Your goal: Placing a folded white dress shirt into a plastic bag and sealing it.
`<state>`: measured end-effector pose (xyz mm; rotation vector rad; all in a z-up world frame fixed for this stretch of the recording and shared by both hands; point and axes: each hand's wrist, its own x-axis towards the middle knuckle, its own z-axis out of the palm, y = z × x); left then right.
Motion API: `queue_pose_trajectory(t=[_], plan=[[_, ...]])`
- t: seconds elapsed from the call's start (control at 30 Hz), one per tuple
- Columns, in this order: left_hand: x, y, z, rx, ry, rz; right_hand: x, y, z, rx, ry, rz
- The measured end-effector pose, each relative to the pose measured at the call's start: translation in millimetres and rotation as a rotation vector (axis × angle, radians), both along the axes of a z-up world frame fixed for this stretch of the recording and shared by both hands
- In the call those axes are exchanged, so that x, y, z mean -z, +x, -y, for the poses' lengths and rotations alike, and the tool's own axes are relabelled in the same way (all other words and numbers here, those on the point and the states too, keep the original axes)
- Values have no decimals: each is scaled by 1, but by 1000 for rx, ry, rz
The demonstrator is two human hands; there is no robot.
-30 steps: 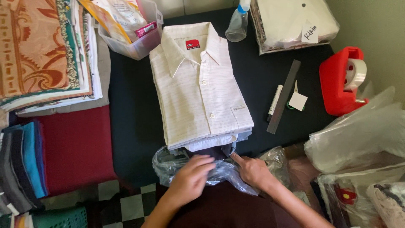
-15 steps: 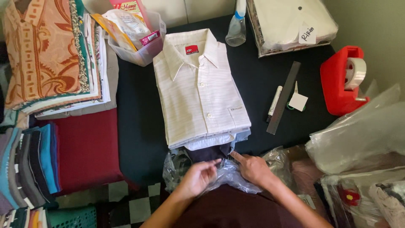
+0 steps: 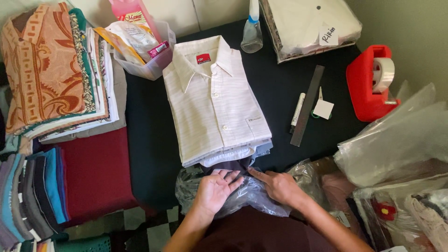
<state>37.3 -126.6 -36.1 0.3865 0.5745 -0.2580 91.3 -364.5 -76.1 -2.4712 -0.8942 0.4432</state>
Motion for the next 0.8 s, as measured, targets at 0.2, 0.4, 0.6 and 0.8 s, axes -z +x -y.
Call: queue_pose_trajectory(t=[0.2,0.4,0.6,0.8], plan=[[76,-24,-11,12,77,-172,-6,0,3,30,-227,-148],[75,-56,-27,523,1505,-5,-7,3,0,-17,-36,-9],[49,-72,-58,342,2255,106,5,1,-2,-7,-164,-84],[52,-56,-98,36,2477,146,1,-2,-7,33,-170,-23]])
